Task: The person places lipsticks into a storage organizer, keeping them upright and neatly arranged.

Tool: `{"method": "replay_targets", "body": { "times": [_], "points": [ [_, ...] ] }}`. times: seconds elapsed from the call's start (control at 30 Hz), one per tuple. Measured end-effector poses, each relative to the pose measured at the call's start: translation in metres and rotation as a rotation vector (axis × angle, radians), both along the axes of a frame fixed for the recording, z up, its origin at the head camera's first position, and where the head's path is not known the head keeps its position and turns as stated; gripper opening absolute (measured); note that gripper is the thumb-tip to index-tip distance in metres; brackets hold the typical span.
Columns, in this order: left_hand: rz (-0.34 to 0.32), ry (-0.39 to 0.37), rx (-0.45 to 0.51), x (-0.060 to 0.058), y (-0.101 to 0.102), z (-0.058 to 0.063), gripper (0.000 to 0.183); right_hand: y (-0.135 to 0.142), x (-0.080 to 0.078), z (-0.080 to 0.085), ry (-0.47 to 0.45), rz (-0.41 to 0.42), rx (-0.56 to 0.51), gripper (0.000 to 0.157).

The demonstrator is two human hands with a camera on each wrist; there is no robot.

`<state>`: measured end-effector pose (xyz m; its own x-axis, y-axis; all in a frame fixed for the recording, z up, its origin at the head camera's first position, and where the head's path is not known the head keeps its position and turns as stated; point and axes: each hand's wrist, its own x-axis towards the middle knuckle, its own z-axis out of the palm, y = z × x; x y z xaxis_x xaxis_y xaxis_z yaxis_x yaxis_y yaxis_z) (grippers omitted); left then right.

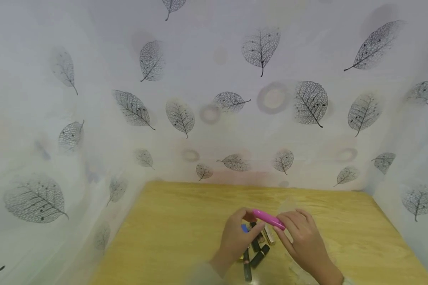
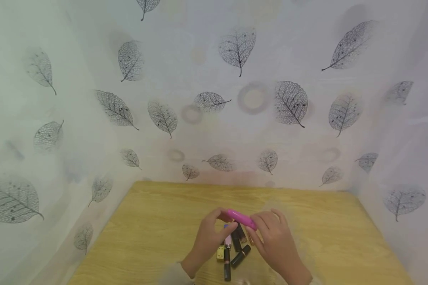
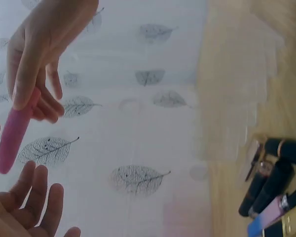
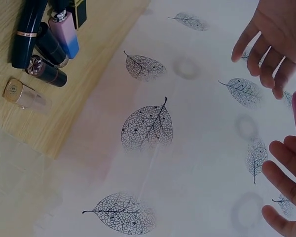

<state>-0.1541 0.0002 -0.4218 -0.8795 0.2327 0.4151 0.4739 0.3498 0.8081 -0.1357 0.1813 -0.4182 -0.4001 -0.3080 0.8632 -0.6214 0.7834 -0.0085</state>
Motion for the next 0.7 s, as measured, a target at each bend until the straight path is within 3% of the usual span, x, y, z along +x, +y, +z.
{"method": "replay_targets", "body": {
  "times": [0.1, 0.27, 0.43, 0.7],
  "points": [
    [-0.017, -0.127, 0.114, 0.003, 0.009, 0.001, 0.028, -0.002, -0.001, -0.003, 0.018, -0.019, -0.015, 0.05],
    [-0.005, -0.195, 0.209, 0.003, 0.015, 0.006, 0.023, -0.009, -0.001, -0.007, 0.033, -0.033, -0.052, 0.049],
    [0.009, -0.183, 0.219, 0.0, 0.018, 0.008, 0.025, -0.014, 0.0, -0.008, 0.03, -0.071, -0.062, 0.049],
    [0.089, -0.106, 0.13, 0.001, 0.022, 0.011, 0.026, -0.02, 0.003, -0.012, -0.016, -0.147, -0.075, 0.054]
  ]
}}
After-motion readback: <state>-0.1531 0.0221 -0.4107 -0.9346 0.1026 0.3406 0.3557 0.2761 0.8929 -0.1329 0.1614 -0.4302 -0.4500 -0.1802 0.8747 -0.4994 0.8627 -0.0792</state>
